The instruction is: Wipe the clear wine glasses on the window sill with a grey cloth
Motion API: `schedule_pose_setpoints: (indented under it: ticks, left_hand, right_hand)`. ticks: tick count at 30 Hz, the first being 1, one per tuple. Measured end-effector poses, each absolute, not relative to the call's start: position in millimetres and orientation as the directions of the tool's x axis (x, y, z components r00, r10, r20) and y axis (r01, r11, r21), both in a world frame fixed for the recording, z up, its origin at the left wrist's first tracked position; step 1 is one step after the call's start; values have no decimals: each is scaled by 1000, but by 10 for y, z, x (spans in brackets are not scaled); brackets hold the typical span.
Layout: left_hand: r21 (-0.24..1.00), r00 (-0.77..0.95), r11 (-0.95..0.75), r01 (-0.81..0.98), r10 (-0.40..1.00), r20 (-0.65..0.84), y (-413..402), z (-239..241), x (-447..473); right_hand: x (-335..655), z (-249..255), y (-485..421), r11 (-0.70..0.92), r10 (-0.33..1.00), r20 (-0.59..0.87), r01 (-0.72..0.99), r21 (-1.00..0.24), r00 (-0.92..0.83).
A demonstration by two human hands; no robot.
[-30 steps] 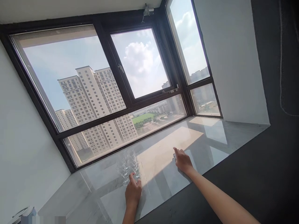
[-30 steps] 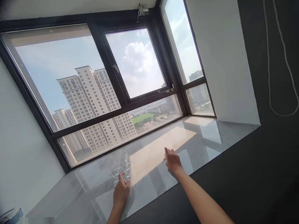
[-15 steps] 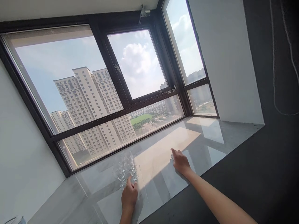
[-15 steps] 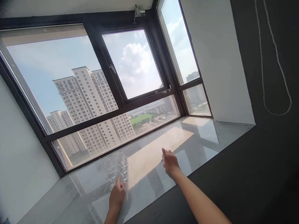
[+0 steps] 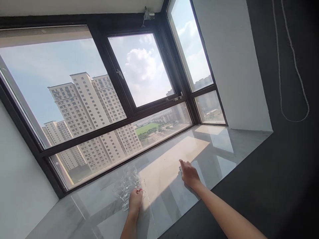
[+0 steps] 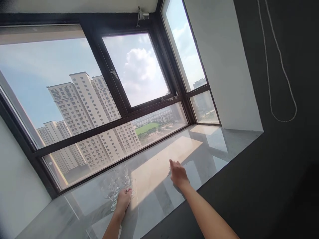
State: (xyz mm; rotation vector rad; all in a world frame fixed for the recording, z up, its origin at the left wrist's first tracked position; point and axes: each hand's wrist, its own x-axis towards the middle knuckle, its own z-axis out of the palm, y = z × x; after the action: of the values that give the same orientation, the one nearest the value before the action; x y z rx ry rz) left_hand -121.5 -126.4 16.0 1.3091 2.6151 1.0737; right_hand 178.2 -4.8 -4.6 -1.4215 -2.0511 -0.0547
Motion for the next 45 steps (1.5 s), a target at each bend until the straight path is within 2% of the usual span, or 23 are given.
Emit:
schedule_pose_setpoints:
  ticks: [3, 5, 9, 13, 16, 21, 25, 28, 32, 34, 36, 39, 42, 45]
  left_hand:
    - [648, -616, 363, 670, 759, 211, -1227, 111, -1188]
    - [613, -594, 352, 708, 766, 246, -1242, 79, -1127]
    - [465, -420, 203, 862, 799, 430, -1222, 83, -872]
    - [282, -221, 35, 959, 714, 664, -1019, 123, -601]
    - [222, -130, -56, 973, 664, 736, -875, 80, -516]
    - [304, -250, 45, 952, 690, 680, -886, -34, -562]
    - [267, -293, 148, 952, 688, 664, -963, 2, -577]
    - [164, -220, 147, 975, 664, 714, -1004, 68, -568]
    - [49, -110, 110, 993, 663, 741, -1059, 131, -540]
    - [18, -59, 68, 998, 669, 741, -1070, 145, -509]
    - [5, -3, -1, 1000, 681, 732, -1068, 150, -475]
    - [51, 52, -122, 991, 712, 700, -1058, 148, -444]
    - [150, 66, -218, 964, 746, 663, -1056, 148, -442]
    - [231, 77, -280, 932, 775, 627, -1059, 150, -443]
  right_hand:
    - [1784, -38, -55, 427, 823, 523, 848, -314, -220]
    - [1787, -37, -59, 429, 826, 519, 842, -327, -219]
    - [1788, -38, -63, 437, 830, 514, 827, -354, -219]
    - [1776, -50, -42, 447, 818, 533, 823, -350, -218]
    - [1785, -59, -14, 463, 804, 553, 812, -355, -216]
    - [1804, -40, -61, 542, 748, 637, 727, -422, -187]
    - [1589, 9, -244, 671, 642, 754, 578, -464, -140]
    - [1287, 49, -426, 783, 551, 801, 478, -398, -234]
    - [1000, 65, -588, 909, 350, 817, 377, -178, -457]
    - [968, 56, -604, 922, 320, 821, 356, -154, -474]
    - [989, 43, -578, 910, 364, 839, 345, -228, -405]
    - [1049, 26, -478, 829, 535, 829, 289, -479, -161]
    - [1095, 9, -340, 699, 704, 708, 127, -704, 47]
    - [1133, -8, -206, 563, 823, 556, -36, -826, 118]
